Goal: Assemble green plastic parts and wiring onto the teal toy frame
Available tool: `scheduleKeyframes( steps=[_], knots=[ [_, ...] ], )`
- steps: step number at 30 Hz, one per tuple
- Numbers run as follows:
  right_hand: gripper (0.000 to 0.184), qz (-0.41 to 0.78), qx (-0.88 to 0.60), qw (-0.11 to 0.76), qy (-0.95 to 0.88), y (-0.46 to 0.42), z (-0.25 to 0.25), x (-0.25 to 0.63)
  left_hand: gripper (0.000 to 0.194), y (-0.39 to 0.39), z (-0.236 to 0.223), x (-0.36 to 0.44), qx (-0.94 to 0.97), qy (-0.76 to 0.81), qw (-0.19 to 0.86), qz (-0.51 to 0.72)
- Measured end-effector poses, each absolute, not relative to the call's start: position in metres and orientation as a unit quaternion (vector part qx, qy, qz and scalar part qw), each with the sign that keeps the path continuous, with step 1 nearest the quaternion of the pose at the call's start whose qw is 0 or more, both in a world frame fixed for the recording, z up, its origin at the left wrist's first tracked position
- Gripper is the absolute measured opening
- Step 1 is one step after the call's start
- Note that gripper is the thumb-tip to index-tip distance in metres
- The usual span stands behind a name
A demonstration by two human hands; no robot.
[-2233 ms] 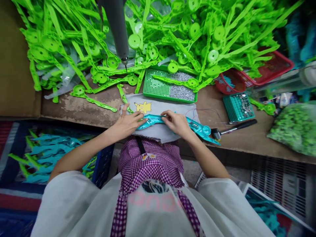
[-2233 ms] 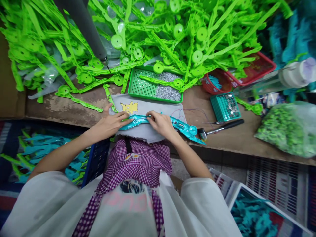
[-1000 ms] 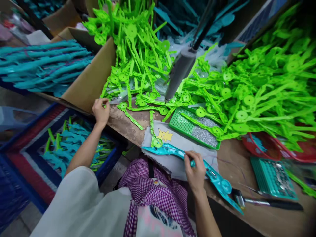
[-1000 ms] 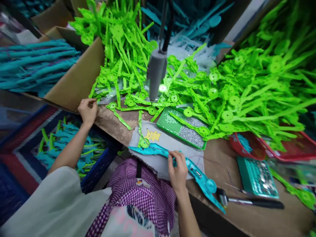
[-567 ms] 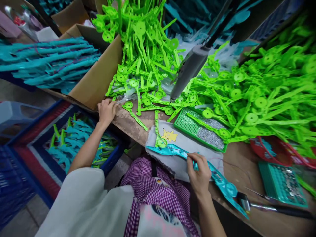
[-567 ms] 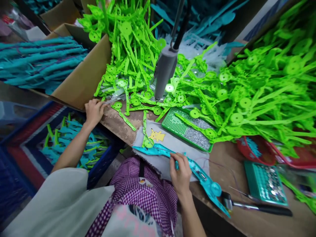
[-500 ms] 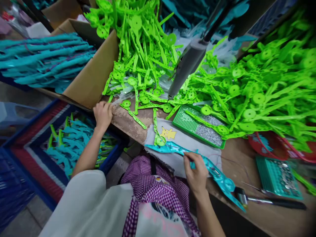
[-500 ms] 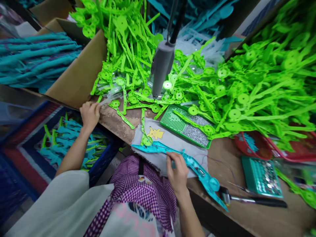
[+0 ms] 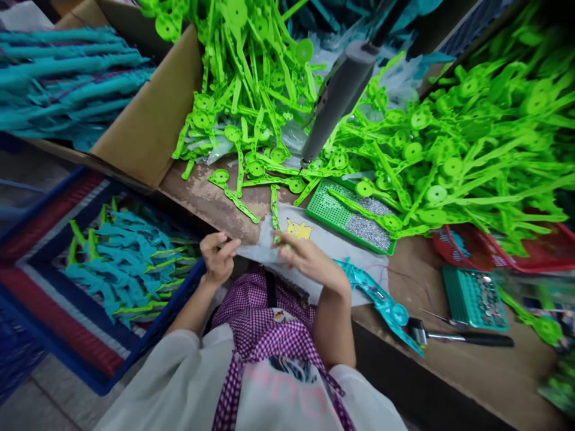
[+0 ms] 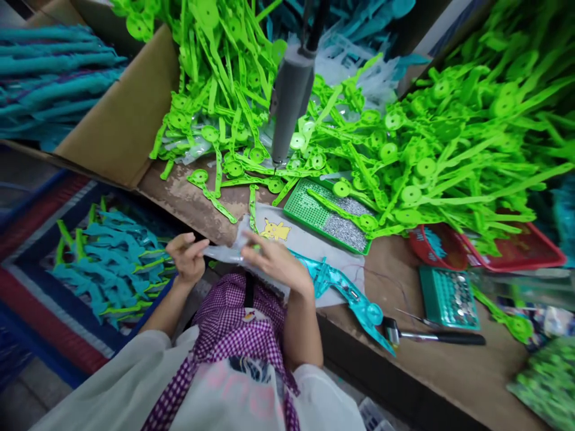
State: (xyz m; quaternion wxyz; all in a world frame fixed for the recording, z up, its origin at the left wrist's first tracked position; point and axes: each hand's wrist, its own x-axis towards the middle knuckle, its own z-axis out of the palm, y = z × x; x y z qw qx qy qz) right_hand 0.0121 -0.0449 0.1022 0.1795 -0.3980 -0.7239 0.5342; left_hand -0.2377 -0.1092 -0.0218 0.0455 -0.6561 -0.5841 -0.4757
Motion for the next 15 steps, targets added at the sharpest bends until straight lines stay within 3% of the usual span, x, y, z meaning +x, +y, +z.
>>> scheduleKeyframes(
  steps=[2, 3, 6, 9, 15],
  knots=[
    [0.052, 0.594, -0.369, 0.122, -0.704, -0.061, 0.087, 0.019, 0.020, -0.113, -0.016, -0.230, -0.649, -0.579, 0.001, -0.494],
    [0.050, 0.588, -0.393, 0.133, -0.695, -0.069, 0.080, 0.019, 0.030, -0.113, -0.012, -0.225, -0.622, -0.589, -0.040, -0.515],
    [0.046, 0.471, -0.510, 0.222, -0.685, -0.085, 0.066, 0.007, 0.076, -0.103, 0.002, -0.202, -0.515, -0.569, -0.271, -0.581],
    [0.047, 0.393, -0.541, 0.231, -0.707, -0.086, 0.062, -0.008, 0.080, -0.086, 0.016, -0.179, -0.433, -0.501, -0.486, -0.571],
    [0.045, 0.339, -0.459, 0.248, -0.783, -0.026, 0.058, 0.009, 0.079, -0.020, 0.020, -0.192, -0.382, -0.493, -0.500, -0.600]
  ],
)
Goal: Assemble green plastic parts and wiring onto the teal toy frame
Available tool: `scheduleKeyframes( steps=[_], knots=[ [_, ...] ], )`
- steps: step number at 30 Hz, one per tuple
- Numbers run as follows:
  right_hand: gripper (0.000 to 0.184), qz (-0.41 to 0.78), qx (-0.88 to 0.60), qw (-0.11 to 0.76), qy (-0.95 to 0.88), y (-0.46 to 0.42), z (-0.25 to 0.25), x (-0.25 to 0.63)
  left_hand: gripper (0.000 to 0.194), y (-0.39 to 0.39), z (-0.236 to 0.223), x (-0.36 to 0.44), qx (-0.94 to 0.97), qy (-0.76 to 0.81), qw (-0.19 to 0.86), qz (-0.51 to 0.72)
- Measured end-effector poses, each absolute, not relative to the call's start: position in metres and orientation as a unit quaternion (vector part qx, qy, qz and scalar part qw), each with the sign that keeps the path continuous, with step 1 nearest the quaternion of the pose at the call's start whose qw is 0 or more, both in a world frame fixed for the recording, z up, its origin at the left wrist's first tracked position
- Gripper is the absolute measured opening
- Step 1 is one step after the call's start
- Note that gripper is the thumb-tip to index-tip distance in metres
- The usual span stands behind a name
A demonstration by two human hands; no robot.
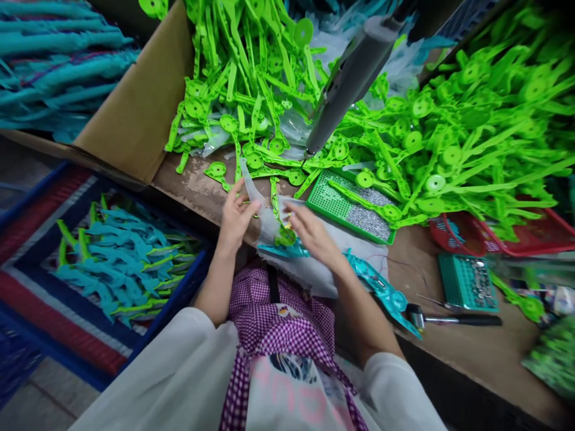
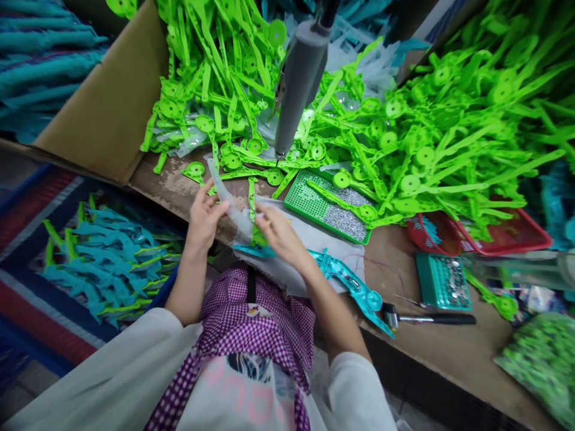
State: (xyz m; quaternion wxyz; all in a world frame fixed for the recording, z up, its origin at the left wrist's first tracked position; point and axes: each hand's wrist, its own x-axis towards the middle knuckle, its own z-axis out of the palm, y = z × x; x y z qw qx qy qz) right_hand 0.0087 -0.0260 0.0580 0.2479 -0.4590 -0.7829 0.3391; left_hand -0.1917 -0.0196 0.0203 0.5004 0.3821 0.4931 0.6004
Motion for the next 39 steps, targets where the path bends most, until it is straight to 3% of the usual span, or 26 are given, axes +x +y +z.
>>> scheduleKeyframes(
  steps=[3, 7, 13, 24, 39],
  knots=[
    [0.042, 0.255, -0.489, 0.217, -0.806, 0.016, 0.047, 0.013, 0.075, 0.013, 0.011, -0.204, 0.370, 0.510, 0.511, 0.585],
    [0.052, 0.250, -0.452, 0.137, -0.845, 0.038, 0.034, 0.005, 0.074, 0.018, 0.003, -0.208, 0.364, 0.514, 0.553, 0.546],
    [0.048, 0.247, -0.461, 0.197, -0.829, 0.003, 0.029, 0.023, 0.079, -0.010, 0.005, -0.214, 0.376, 0.492, 0.651, 0.439],
    [0.039, 0.243, -0.497, 0.184, -0.812, -0.042, 0.013, 0.038, 0.076, 0.002, -0.009, -0.202, 0.407, 0.497, 0.642, 0.419],
    [0.042, 0.239, -0.502, 0.132, -0.821, -0.047, 0.015, 0.031, 0.079, 0.008, -0.014, -0.198, 0.508, 0.526, 0.564, 0.383]
  ],
)
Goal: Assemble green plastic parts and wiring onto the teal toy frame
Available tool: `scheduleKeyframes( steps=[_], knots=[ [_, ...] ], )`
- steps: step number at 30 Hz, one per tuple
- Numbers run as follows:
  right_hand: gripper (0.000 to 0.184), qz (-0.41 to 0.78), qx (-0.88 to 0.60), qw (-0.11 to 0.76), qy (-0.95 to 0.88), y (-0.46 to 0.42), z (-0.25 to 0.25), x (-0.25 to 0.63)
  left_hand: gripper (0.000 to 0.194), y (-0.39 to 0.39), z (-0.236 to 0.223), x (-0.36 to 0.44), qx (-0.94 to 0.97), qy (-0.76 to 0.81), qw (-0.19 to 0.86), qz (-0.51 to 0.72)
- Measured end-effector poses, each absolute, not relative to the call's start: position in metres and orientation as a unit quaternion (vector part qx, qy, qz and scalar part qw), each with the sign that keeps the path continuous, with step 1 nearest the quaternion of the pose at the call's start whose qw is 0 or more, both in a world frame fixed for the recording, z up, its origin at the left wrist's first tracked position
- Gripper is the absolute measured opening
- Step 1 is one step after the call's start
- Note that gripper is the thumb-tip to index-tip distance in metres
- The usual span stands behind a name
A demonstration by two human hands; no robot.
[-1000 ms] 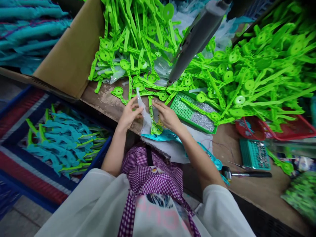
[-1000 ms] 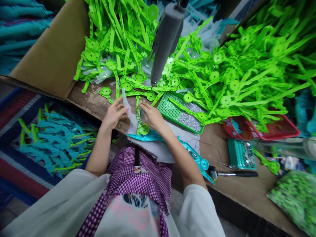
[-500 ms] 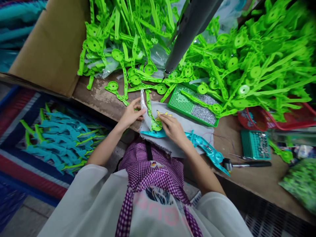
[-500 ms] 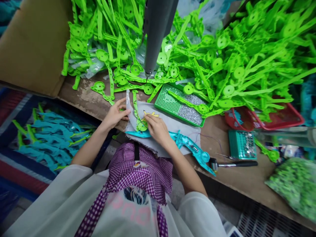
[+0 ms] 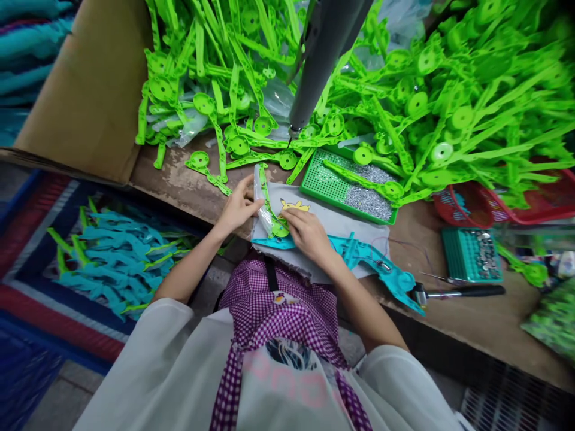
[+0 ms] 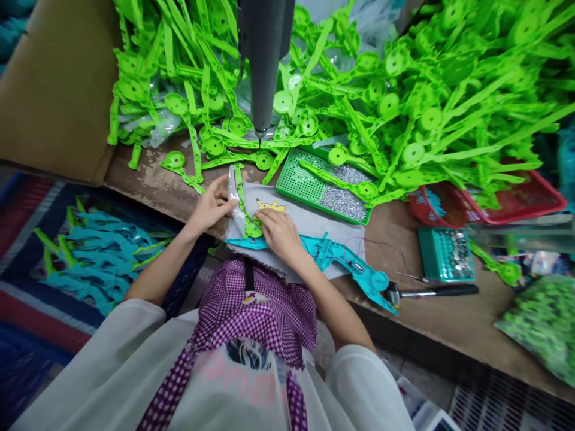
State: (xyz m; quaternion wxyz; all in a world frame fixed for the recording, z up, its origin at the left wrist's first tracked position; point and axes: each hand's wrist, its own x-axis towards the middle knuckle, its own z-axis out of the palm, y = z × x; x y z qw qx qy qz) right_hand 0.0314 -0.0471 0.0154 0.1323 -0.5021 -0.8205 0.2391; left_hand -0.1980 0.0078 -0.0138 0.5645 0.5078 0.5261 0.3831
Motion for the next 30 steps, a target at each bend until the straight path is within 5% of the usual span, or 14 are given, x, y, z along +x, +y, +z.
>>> scheduleKeyframes(
  steps=[4, 12, 22, 30],
  knots=[
    [0.042, 0.224, -0.501, 0.120, -0.827, -0.047, 0.013, 0.030, 0.080, 0.012, -0.007, -0.202, 0.557, 0.537, 0.545, 0.323],
    [0.043, 0.200, -0.489, 0.132, -0.839, -0.047, 0.005, 0.031, 0.051, 0.014, 0.027, -0.193, 0.735, 0.589, 0.292, 0.168],
    [0.040, 0.181, -0.475, 0.109, -0.854, -0.045, 0.008, 0.030, 0.036, 0.022, 0.028, -0.176, 0.825, 0.545, 0.140, 0.055],
    [0.043, 0.184, -0.477, 0.119, -0.851, -0.046, 0.002, 0.029, 0.034, 0.031, 0.029, -0.175, 0.823, 0.543, 0.147, 0.080]
  ],
)
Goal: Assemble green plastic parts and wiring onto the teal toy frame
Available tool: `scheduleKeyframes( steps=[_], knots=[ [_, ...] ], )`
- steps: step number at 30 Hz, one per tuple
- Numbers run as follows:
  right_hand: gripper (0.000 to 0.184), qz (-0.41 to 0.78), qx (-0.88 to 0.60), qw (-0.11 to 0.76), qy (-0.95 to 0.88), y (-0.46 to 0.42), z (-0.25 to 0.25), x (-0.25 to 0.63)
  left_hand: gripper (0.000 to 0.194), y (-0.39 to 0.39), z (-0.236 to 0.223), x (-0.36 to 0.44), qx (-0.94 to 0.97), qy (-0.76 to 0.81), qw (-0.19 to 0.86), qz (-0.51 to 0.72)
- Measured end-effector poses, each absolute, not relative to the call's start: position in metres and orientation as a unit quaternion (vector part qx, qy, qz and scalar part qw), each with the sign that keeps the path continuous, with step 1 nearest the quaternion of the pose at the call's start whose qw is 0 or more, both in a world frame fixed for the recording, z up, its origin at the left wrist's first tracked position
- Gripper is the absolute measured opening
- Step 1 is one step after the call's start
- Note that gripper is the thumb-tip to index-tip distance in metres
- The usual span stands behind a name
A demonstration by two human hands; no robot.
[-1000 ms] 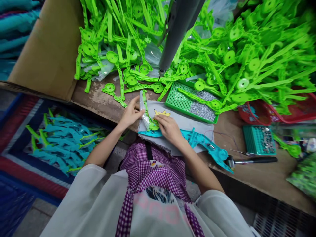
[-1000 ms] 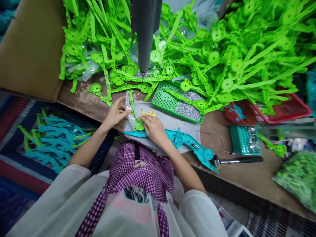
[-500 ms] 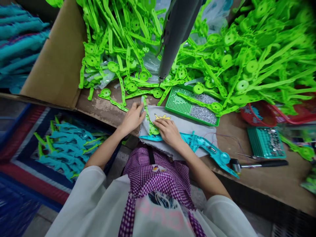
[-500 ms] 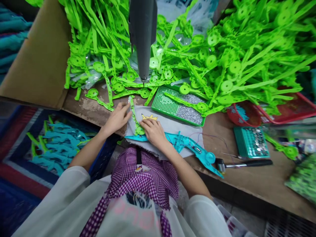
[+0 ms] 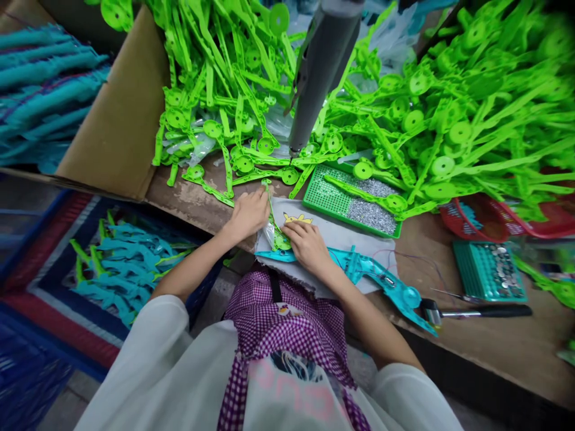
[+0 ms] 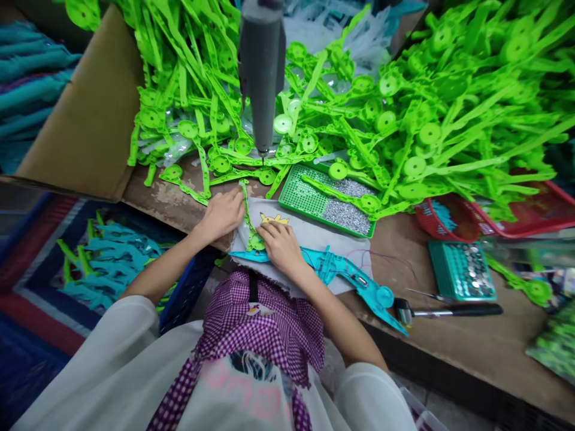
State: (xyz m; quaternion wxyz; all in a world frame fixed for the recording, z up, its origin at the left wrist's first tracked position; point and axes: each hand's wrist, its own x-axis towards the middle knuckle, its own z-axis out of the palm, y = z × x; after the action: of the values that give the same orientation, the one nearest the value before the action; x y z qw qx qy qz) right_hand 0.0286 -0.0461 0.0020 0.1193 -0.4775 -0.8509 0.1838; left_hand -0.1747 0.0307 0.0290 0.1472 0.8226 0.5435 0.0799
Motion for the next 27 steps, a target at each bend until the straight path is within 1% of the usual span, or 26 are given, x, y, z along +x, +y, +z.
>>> scheduleKeyframes(
  steps=[4, 7, 10, 14, 18, 20, 23, 25, 27],
  knots=[
    [0.043, 0.193, -0.470, 0.178, -0.842, -0.049, 0.006, 0.035, 0.034, 0.024, 0.024, -0.193, 0.786, 0.549, 0.196, 0.206],
    [0.039, 0.176, -0.490, 0.251, -0.816, -0.055, 0.018, 0.041, 0.038, 0.003, 0.016, -0.212, 0.733, 0.594, 0.147, 0.296],
    [0.037, 0.188, -0.517, 0.306, -0.777, -0.061, 0.038, 0.039, 0.042, -0.020, 0.005, -0.232, 0.691, 0.657, 0.093, 0.288],
    [0.033, 0.221, -0.530, 0.385, -0.722, -0.052, 0.076, 0.013, 0.041, -0.035, -0.007, -0.245, 0.703, 0.661, 0.089, 0.246],
    [0.034, 0.261, -0.495, 0.449, -0.696, -0.027, 0.115, -0.022, 0.040, -0.037, -0.008, -0.243, 0.700, 0.670, 0.083, 0.231],
    [0.035, 0.295, -0.471, 0.462, -0.691, -0.019, 0.124, -0.031, 0.041, -0.036, -0.007, -0.244, 0.716, 0.658, 0.088, 0.216],
    [0.032, 0.336, -0.457, 0.456, -0.686, -0.025, 0.118, -0.027, 0.031, -0.033, -0.008, -0.248, 0.754, 0.609, 0.122, 0.215],
    [0.029, 0.349, -0.473, 0.449, -0.673, -0.041, 0.108, -0.019, 0.025, -0.033, -0.010, -0.250, 0.762, 0.587, 0.141, 0.235],
    [0.027, 0.357, -0.483, 0.438, -0.669, -0.062, 0.101, -0.015, 0.023, -0.038, -0.008, -0.251, 0.744, 0.592, 0.121, 0.285]
  ],
)
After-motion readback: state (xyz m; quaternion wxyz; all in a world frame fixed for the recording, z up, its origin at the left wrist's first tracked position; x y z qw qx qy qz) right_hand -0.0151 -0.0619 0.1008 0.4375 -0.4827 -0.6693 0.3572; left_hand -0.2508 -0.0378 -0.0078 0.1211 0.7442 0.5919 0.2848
